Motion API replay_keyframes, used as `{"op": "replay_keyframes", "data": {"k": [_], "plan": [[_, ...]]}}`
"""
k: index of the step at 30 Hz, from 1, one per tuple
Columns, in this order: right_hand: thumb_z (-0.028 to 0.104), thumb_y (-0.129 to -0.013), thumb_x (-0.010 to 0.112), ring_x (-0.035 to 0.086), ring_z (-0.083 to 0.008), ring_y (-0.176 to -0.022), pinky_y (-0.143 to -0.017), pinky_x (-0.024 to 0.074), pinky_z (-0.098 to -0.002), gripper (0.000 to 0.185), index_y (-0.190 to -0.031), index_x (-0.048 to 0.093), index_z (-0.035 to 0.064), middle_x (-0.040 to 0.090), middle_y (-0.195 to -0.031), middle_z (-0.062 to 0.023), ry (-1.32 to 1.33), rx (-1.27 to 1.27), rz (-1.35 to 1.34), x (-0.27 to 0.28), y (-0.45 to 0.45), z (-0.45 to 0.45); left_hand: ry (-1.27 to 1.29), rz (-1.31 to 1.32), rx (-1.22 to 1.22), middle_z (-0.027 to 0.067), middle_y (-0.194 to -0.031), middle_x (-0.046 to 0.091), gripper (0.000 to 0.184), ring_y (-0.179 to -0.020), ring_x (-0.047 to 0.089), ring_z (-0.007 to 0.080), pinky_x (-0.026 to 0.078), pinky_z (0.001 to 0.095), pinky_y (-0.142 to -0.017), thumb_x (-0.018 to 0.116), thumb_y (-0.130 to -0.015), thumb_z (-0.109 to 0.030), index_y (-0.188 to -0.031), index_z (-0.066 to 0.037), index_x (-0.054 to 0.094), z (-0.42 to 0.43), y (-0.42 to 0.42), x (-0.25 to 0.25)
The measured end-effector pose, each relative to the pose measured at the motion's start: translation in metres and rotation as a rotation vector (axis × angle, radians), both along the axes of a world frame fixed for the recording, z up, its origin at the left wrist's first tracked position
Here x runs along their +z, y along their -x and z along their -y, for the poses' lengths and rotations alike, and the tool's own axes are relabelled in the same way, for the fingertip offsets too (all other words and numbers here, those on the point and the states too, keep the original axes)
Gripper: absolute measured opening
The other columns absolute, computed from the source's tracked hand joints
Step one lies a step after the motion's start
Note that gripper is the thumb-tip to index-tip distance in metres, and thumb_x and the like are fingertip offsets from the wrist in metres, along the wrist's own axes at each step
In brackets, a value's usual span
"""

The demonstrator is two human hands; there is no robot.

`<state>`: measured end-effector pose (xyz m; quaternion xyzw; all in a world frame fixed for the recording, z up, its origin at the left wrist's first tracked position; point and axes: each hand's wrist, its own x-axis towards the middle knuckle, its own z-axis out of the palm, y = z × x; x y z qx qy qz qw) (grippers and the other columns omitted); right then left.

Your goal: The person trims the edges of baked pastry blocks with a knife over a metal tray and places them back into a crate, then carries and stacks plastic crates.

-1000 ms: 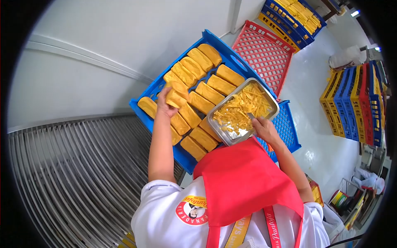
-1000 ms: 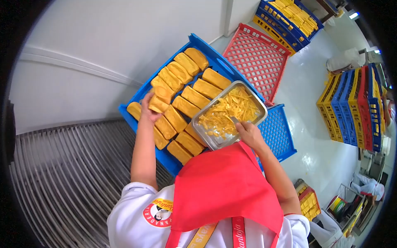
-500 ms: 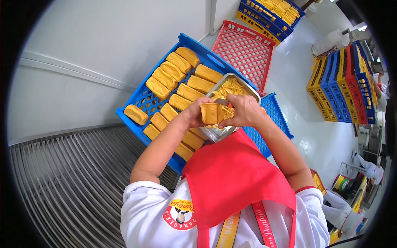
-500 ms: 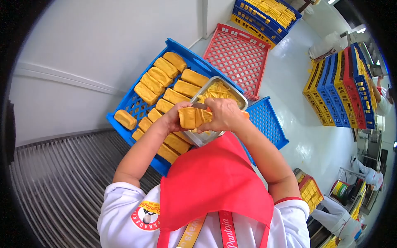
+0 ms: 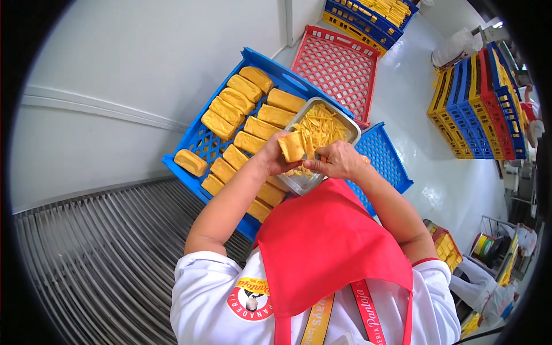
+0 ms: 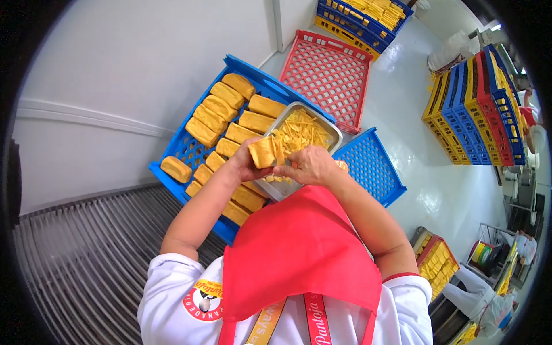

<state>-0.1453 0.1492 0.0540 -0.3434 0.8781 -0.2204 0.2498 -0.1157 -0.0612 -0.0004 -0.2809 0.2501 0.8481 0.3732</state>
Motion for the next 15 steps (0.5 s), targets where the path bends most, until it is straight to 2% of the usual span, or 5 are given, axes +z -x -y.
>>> {"op": "replay_keyframes", "data": {"k": [3,5,8,11,15], "plan": [[0.064,-0.083,0.056,0.063,-0.0360,-0.062,-0.057,0.0487,-0.0460,0.060,-0.077,0.065,0.0058,0.062,-0.062,-0.0171,0.064,-0.071,0.107,-0.006,-0.003,-0.001,0.032,-0.054,0.134,0.0078,-0.107,0.065,0.045,-0.099,0.063,0.0249,0.054,0.0423,-0.082,0.043,-0.091,-0.043,-0.116,-0.010,0.060,-0.004,-0.001,-0.006],[0.056,-0.089,0.052,0.063,-0.0369,-0.065,-0.058,0.0488,-0.0464,0.053,-0.076,0.064,0.0057,0.063,-0.066,-0.0172,0.160,-0.177,-0.070,-0.007,-0.007,0.000,0.035,-0.045,0.085,0.0081,-0.107,0.065,0.045,-0.097,0.064,0.0247,0.055,0.0417,-0.080,0.043,-0.090,-0.042,-0.116,-0.009,0.060,-0.001,-0.002,-0.025],[0.046,-0.093,0.049,0.064,-0.0364,-0.068,-0.060,0.0492,-0.0466,0.046,-0.075,0.062,0.0056,0.065,-0.071,-0.0173,0.152,-0.148,-0.193,-0.009,-0.002,0.000,0.053,-0.040,0.016,0.0086,-0.107,0.065,0.046,-0.094,0.065,0.0242,0.055,0.0401,-0.075,0.043,-0.089,-0.042,-0.116,-0.009,0.059,-0.005,-0.007,-0.019],[0.040,-0.094,0.048,0.064,-0.0354,-0.070,-0.061,0.0493,-0.0466,0.041,-0.075,0.061,0.0061,0.065,-0.074,-0.0169,0.109,-0.121,-0.240,-0.006,-0.001,0.002,0.088,-0.062,-0.031,0.0089,-0.106,0.065,0.045,-0.090,0.066,0.0239,0.055,0.0386,-0.072,0.044,-0.089,-0.042,-0.116,-0.008,0.059,-0.005,-0.007,-0.015],[0.041,-0.094,0.048,0.064,-0.0353,-0.068,-0.061,0.0494,-0.0465,0.041,-0.075,0.061,0.0070,0.065,-0.072,-0.0164,0.116,-0.132,-0.262,-0.012,-0.004,0.004,0.129,-0.055,-0.046,0.0087,-0.104,0.066,0.045,-0.087,0.066,0.0235,0.056,0.0375,-0.072,0.044,-0.089,-0.043,-0.115,-0.008,0.058,-0.006,-0.007,-0.012]]}}
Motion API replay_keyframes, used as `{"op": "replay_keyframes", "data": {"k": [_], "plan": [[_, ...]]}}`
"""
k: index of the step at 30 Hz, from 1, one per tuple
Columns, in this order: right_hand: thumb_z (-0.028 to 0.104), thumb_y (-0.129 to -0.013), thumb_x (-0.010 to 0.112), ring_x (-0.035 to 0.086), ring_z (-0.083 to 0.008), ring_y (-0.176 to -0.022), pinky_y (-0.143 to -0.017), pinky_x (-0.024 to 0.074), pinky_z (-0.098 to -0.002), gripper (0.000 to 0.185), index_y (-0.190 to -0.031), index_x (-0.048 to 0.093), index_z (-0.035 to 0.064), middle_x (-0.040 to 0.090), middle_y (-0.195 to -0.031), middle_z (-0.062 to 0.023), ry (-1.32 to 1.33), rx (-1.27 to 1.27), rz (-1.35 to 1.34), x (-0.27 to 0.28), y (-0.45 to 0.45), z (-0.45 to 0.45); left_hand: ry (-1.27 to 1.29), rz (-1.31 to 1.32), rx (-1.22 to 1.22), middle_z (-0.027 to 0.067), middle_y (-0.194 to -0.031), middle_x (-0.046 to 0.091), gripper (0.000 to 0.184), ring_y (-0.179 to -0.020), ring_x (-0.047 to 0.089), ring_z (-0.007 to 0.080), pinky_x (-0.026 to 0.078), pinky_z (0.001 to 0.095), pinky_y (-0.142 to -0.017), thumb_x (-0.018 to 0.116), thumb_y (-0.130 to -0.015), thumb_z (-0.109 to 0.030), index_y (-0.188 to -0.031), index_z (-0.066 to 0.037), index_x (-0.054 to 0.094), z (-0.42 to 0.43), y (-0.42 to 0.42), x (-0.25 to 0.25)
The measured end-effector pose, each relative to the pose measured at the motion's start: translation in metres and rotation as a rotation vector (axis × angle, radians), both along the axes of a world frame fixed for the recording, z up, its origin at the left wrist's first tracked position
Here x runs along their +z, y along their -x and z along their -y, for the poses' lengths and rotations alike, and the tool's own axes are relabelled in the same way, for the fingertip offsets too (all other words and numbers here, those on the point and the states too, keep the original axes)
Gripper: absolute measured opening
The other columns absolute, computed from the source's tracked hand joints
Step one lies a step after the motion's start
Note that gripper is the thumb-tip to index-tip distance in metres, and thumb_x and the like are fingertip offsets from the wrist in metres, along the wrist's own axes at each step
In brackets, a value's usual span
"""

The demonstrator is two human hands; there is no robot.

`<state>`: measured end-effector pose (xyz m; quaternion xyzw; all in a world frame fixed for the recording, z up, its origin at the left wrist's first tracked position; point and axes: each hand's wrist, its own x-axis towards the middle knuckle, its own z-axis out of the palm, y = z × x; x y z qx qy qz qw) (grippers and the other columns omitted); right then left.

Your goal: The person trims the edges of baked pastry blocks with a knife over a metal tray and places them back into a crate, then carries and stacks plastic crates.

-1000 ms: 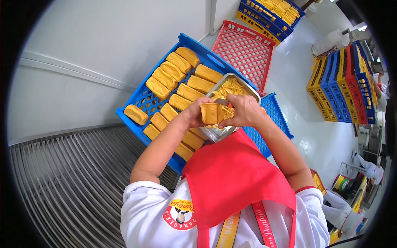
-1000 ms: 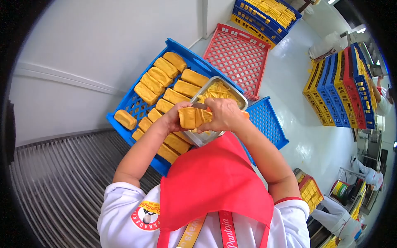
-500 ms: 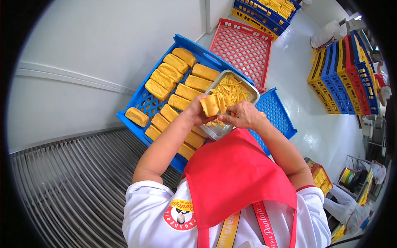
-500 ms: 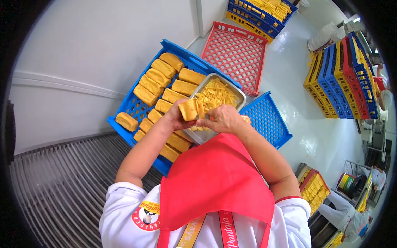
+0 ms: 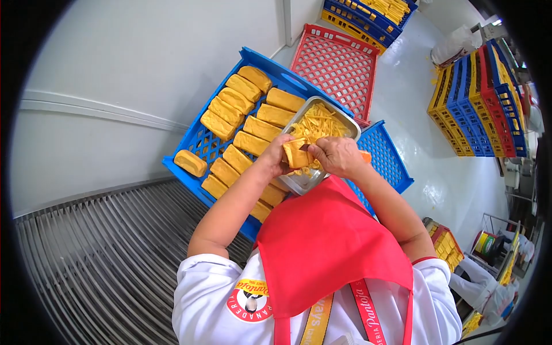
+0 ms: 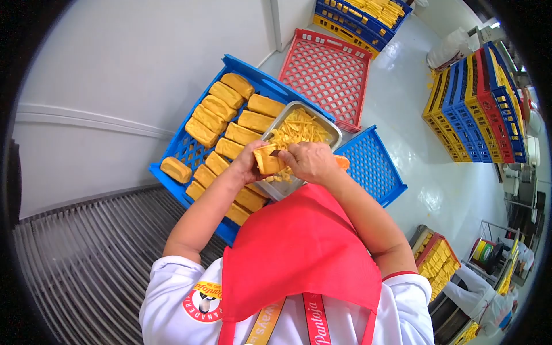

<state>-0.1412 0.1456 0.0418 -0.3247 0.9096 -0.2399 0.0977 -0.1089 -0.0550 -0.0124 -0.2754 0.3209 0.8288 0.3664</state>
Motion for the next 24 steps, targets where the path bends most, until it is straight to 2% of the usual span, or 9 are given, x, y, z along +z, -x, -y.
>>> {"op": "replay_keyframes", "data": {"k": [3,6,8,12,16,19,21,22,24], "plan": [[0.040,-0.094,0.048,0.064,-0.0355,-0.067,-0.061,0.0493,-0.0468,0.039,-0.077,0.063,0.0083,0.065,-0.070,-0.0165,-0.015,0.034,0.030,0.000,0.000,-0.001,-0.004,0.015,0.015,0.0095,-0.104,0.065,0.045,-0.087,0.066,0.0235,0.056,0.0381,-0.074,0.046,-0.089,-0.041,-0.116,-0.007,0.057,-0.002,0.000,-0.004],[0.045,-0.094,0.047,0.064,-0.0353,-0.067,-0.060,0.0493,-0.0470,0.044,-0.076,0.064,0.0084,0.064,-0.068,-0.0164,0.016,0.080,0.112,0.004,0.000,-0.001,-0.001,0.030,0.025,0.0105,-0.104,0.063,0.043,-0.089,0.066,0.0242,0.056,0.0391,-0.075,0.048,-0.088,-0.039,-0.115,-0.006,0.056,-0.005,0.001,-0.003],[0.053,-0.092,0.047,0.065,-0.0348,-0.066,-0.060,0.0490,-0.0467,0.052,-0.077,0.068,0.0088,0.064,-0.067,-0.0166,-0.125,0.095,0.143,0.006,0.000,0.000,-0.007,0.018,0.022,0.0110,-0.104,0.063,0.044,-0.090,0.065,0.0248,0.056,0.0399,-0.076,0.048,-0.088,-0.039,-0.115,-0.005,0.055,-0.006,0.000,0.000],[0.059,-0.091,0.046,0.064,-0.0349,-0.065,-0.060,0.0494,-0.0463,0.058,-0.079,0.072,0.0091,0.064,-0.066,-0.0171,-0.136,0.098,0.237,0.007,-0.001,0.001,-0.032,-0.025,0.042,0.0110,-0.103,0.062,0.043,-0.089,0.065,0.0258,0.056,0.0409,-0.078,0.049,-0.088,-0.039,-0.113,-0.005,0.055,-0.010,0.000,-0.005],[0.059,-0.090,0.048,0.065,-0.0344,-0.065,-0.062,0.0502,-0.0459,0.057,-0.082,0.074,0.0091,0.064,-0.066,-0.0177,0.049,0.005,0.398,-0.005,-0.003,-0.008,0.022,-0.019,0.047,0.0126,-0.106,0.062,0.043,-0.092,0.065,0.0258,0.055,0.0440,-0.080,0.041,-0.091,-0.036,-0.117,-0.005,0.055,-0.009,0.000,-0.013],[0.059,-0.088,0.050,0.065,-0.0343,-0.067,-0.062,0.0503,-0.0460,0.057,-0.080,0.073,0.0076,0.065,-0.067,-0.0179,0.072,-0.097,0.426,0.005,-0.003,-0.015,0.073,-0.129,0.112,0.0095,-0.099,0.063,0.040,-0.088,0.065,0.0246,0.056,0.0414,-0.076,0.050,-0.088,-0.038,-0.111,-0.006,0.058,-0.001,0.002,-0.026],[0.060,-0.087,0.052,0.065,-0.0348,-0.067,-0.062,0.0502,-0.0462,0.058,-0.078,0.072,0.0064,0.064,-0.067,-0.0182,0.027,-0.131,0.383,0.001,-0.003,-0.020,0.329,-0.181,0.271,0.0121,-0.103,0.059,0.045,-0.091,0.064,0.0250,0.056,0.0453,-0.075,0.058,-0.085,-0.030,-0.123,-0.007,0.049,0.004,0.002,-0.033],[0.062,-0.086,0.053,0.065,-0.0361,-0.068,-0.063,0.0503,-0.0464,0.059,-0.077,0.070,0.0052,0.065,-0.068,-0.0191,-0.044,-0.157,0.287,-0.011,-0.004,-0.022,0.329,-0.182,0.270,0.0121,-0.103,0.059,0.045,-0.091,0.064,0.0250,0.056,0.0453,-0.075,0.058,-0.085,-0.030,-0.123,-0.007,0.049,0.001,0.000,-0.021],[0.063,-0.084,0.054,0.065,-0.0374,-0.069,-0.063,0.0503,-0.0467,0.061,-0.077,0.068,0.0040,0.065,-0.070,-0.0200,-0.113,-0.187,0.188,-0.021,-0.004,-0.025,0.441,-0.099,0.436,0.0159,-0.113,0.053,0.065,-0.093,0.063,0.0278,0.056,0.0494,-0.070,0.064,-0.082,-0.023,-0.136,-0.011,0.029,-0.004,-0.003,0.001]]}}
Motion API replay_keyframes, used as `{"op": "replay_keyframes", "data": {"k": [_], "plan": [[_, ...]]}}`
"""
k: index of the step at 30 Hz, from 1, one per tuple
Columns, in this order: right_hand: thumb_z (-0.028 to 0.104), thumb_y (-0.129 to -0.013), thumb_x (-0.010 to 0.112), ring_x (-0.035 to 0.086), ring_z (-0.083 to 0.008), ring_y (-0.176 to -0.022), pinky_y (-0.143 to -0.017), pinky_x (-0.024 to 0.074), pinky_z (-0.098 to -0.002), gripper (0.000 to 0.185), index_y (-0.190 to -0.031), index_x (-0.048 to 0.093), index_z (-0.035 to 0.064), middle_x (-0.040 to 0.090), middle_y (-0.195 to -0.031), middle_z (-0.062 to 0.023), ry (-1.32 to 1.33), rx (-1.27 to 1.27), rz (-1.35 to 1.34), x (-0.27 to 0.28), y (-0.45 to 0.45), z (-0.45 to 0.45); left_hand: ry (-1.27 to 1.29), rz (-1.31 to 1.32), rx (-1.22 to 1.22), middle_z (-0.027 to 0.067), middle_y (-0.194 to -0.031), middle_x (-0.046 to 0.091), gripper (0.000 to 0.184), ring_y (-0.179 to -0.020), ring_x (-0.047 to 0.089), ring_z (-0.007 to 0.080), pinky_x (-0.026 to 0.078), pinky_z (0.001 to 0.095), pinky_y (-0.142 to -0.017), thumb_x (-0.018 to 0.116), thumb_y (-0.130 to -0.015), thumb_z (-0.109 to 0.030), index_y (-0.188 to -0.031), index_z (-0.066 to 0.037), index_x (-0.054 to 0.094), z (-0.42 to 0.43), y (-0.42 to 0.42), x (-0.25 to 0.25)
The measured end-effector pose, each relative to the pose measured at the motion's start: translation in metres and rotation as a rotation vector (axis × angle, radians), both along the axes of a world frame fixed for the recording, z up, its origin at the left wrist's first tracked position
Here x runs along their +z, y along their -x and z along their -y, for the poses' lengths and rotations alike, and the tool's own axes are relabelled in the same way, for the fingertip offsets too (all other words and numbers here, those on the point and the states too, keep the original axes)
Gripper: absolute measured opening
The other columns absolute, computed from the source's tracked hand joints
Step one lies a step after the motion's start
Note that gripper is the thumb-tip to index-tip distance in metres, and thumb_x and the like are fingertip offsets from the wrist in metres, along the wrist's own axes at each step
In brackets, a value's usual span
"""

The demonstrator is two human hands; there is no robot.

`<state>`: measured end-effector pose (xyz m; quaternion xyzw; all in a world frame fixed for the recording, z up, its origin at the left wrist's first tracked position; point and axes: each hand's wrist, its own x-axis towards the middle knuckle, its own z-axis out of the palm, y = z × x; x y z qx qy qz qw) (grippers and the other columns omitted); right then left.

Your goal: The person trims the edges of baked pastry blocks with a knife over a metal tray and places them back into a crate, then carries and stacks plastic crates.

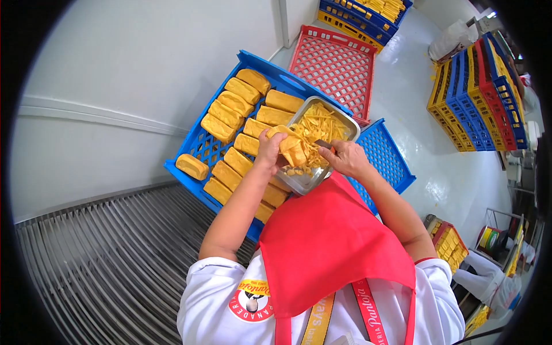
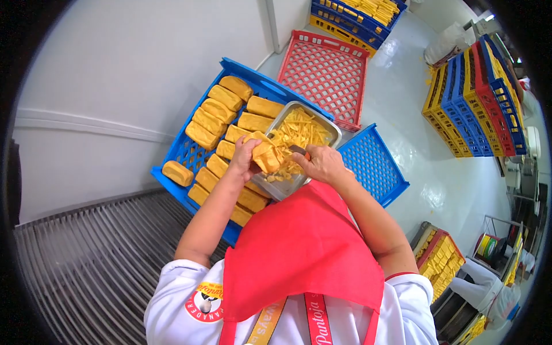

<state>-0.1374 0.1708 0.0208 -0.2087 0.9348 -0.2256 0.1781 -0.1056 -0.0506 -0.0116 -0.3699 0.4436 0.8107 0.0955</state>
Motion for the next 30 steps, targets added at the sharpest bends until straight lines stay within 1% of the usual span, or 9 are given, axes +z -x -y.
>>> {"op": "replay_keyframes", "data": {"k": [1,3,12,15,17,20,27,28,30], "plan": [[0.065,-0.081,0.056,0.065,-0.0382,-0.071,-0.064,0.0505,-0.0465,0.064,-0.077,0.067,0.0028,0.065,-0.071,-0.0209,0.032,-0.071,0.055,0.001,-0.001,0.001,-0.001,-0.001,-0.002,0.0159,-0.113,0.053,0.065,-0.093,0.063,0.0278,0.056,0.0494,-0.070,0.064,-0.082,-0.023,-0.136,-0.011,0.029,0.001,0.000,-0.004],[0.068,-0.079,0.057,0.065,-0.0391,-0.072,-0.064,0.0506,-0.0464,0.067,-0.078,0.065,0.0015,0.065,-0.073,-0.0218,0.064,-0.144,0.111,0.006,-0.004,0.006,-0.008,-0.044,0.016,0.0194,-0.120,0.046,0.083,-0.094,0.062,0.0318,0.056,0.0510,-0.068,0.067,-0.080,-0.021,-0.140,-0.015,0.011,0.003,-0.003,-0.015],[0.070,-0.066,0.070,0.067,-0.0334,-0.073,-0.065,0.0518,-0.0415,0.078,-0.083,0.064,-0.0059,0.065,-0.071,-0.0222,0.159,-0.224,0.271,0.000,-0.010,0.027,0.077,-0.156,0.229,0.0176,-0.120,0.043,0.081,-0.097,0.057,0.0280,0.056,0.0435,-0.069,0.067,-0.081,-0.020,-0.139,-0.017,0.011,-0.029,-0.014,-0.010],[0.070,-0.073,0.065,0.065,-0.0274,-0.064,-0.057,0.0504,-0.0388,0.077,-0.084,0.065,-0.0060,0.063,-0.067,-0.0170,0.259,-0.279,0.364,-0.008,-0.011,0.028,0.090,-0.221,0.284,0.0187,-0.122,0.042,0.073,-0.103,0.053,0.0270,0.054,0.0400,-0.080,0.067,-0.081,-0.013,-0.134,-0.014,0.017,-0.035,-0.016,-0.002],[0.068,-0.082,0.055,0.059,-0.0206,-0.053,-0.048,0.0458,-0.0353,0.075,-0.084,0.065,-0.0066,0.058,-0.063,-0.0121,0.422,-0.442,0.698,-0.008,-0.009,0.029,0.112,-0.261,0.288,0.0183,-0.122,0.042,0.073,-0.104,0.052,0.0265,0.052,0.0394,-0.083,0.067,-0.081,-0.012,-0.133,-0.014,0.017,-0.037,-0.017,-0.002],[0.062,-0.090,0.047,0.052,-0.0162,-0.046,-0.042,0.0401,-0.0324,0.071,-0.084,0.066,-0.0061,0.055,-0.062,-0.0095,0.481,-0.446,0.706,-0.005,-0.010,0.031,0.243,-0.355,0.287,0.0164,-0.122,0.042,0.073,-0.105,0.051,0.0242,0.049,0.0376,-0.086,0.068,-0.081,-0.013,-0.133,-0.013,0.017,-0.039,-0.018,-0.012],[0.058,-0.092,0.046,0.049,-0.0150,-0.048,-0.043,0.0395,-0.0316,0.065,-0.081,0.065,-0.0029,0.055,-0.066,-0.0086,0.554,-0.407,0.857,-0.004,-0.009,0.026,0.397,-0.520,0.250,0.0153,-0.124,0.041,0.081,-0.110,0.048,0.0216,0.045,0.0346,-0.093,0.072,-0.075,-0.005,-0.135,-0.012,0.019,-0.034,-0.021,-0.005],[0.057,-0.092,0.046,0.054,-0.0195,-0.052,-0.047,0.0424,-0.0349,0.064,-0.078,0.063,-0.0030,0.057,-0.066,-0.0115,0.524,-0.404,0.846,-0.006,-0.009,0.024,0.398,-0.520,0.251,0.0153,-0.124,0.041,0.081,-0.110,0.048,0.0216,0.045,0.0346,-0.093,0.072,-0.075,-0.005,-0.135,-0.012,0.019,-0.029,-0.022,-0.006],[0.056,-0.093,0.046,0.058,-0.0240,-0.056,-0.051,0.0454,-0.0382,0.063,-0.076,0.062,-0.0030,0.059,-0.066,-0.0144,0.493,-0.398,0.834,-0.015,-0.008,0.019,0.736,-0.716,0.168,0.0126,-0.121,0.045,0.081,-0.108,0.051,0.0199,0.045,0.0329,-0.094,0.075,-0.070,0.001,-0.134,-0.010,0.027,-0.018,-0.022,-0.010]]}}
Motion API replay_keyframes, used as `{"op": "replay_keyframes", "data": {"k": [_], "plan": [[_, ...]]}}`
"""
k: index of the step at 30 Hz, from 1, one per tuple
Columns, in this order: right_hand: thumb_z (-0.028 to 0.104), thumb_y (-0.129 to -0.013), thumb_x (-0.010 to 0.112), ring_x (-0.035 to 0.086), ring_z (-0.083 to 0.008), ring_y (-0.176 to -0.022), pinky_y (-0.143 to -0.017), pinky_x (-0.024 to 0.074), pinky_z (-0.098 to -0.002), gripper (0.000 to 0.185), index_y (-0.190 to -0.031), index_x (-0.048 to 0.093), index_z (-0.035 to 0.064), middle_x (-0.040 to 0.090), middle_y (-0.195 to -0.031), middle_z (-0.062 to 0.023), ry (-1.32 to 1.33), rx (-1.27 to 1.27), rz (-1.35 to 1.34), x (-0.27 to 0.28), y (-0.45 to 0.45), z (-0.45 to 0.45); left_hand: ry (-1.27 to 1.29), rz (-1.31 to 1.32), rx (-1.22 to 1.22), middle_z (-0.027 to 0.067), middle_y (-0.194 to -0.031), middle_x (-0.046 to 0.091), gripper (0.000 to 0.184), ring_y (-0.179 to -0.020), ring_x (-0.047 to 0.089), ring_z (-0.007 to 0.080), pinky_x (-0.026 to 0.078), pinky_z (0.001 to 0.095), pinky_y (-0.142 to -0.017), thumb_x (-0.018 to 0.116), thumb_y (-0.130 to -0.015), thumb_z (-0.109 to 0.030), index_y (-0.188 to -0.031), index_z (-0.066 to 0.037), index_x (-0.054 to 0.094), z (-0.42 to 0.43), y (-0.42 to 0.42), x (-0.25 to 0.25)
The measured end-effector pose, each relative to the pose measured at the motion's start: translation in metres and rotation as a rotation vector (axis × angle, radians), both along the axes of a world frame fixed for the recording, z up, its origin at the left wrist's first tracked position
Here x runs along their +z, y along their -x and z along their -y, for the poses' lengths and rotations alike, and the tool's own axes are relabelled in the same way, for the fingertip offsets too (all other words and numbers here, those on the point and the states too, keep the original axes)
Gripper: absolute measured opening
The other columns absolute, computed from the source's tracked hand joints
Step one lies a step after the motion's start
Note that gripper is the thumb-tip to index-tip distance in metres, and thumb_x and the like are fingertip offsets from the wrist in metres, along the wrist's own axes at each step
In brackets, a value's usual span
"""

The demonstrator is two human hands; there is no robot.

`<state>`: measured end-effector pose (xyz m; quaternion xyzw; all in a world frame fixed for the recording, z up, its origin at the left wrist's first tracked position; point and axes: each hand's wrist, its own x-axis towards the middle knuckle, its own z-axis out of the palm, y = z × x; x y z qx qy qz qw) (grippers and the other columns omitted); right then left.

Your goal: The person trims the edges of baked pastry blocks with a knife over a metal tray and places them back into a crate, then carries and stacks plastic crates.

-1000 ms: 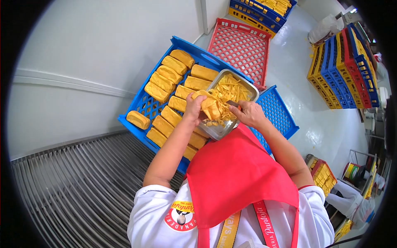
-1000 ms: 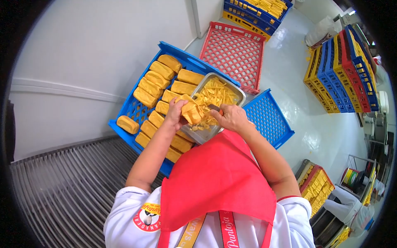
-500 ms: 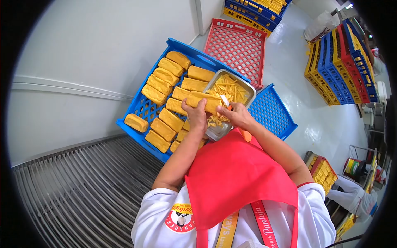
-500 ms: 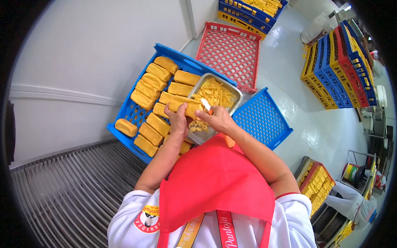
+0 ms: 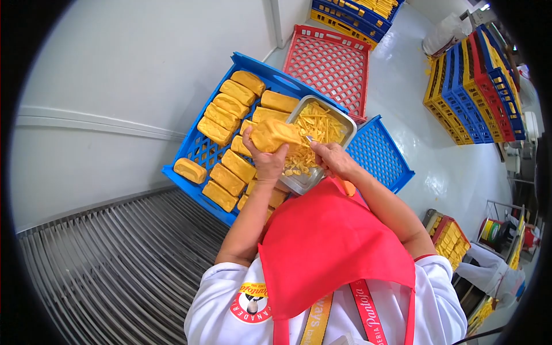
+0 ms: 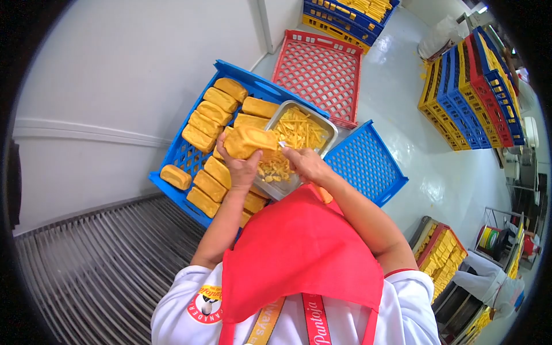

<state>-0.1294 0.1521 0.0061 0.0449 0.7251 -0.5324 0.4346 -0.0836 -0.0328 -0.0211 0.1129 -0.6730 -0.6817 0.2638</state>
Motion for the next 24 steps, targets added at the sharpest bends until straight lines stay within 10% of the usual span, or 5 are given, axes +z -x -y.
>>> {"op": "replay_keyframes", "data": {"k": [2,14,24], "plan": [[0.052,-0.094,0.044,0.064,-0.0354,-0.070,-0.063,0.0479,-0.0456,0.059,-0.075,0.061,-0.0016,0.063,-0.071,-0.0212,-0.322,0.165,-0.547,-0.011,-0.001,-0.007,0.092,0.031,-0.110,0.0103,-0.119,0.048,0.078,-0.107,0.052,0.0187,0.045,0.0318,-0.094,0.075,-0.068,0.004,-0.132,-0.009,0.032,0.017,-0.001,-0.012],[0.042,-0.094,0.047,0.063,-0.0367,-0.071,-0.062,0.0483,-0.0485,0.043,-0.078,0.060,0.0047,0.064,-0.074,-0.0192,-0.326,0.328,-1.033,0.026,-0.006,0.012,0.301,0.011,-0.345,0.0071,-0.113,0.055,0.058,-0.103,0.057,0.0184,0.047,0.0303,-0.089,0.074,-0.071,0.005,-0.121,-0.010,0.048,0.004,-0.009,-0.003],[0.055,-0.091,0.048,0.063,-0.0335,-0.058,-0.056,0.0481,-0.0456,0.060,-0.065,0.063,0.0032,0.060,-0.060,-0.0187,-0.306,0.412,-0.830,0.008,-0.004,0.010,0.379,-0.030,-0.259,0.0118,-0.112,0.055,0.053,-0.105,0.056,0.0253,0.046,0.0339,-0.091,0.075,-0.070,0.001,-0.117,-0.007,0.050,-0.010,-0.007,-0.011]]}}
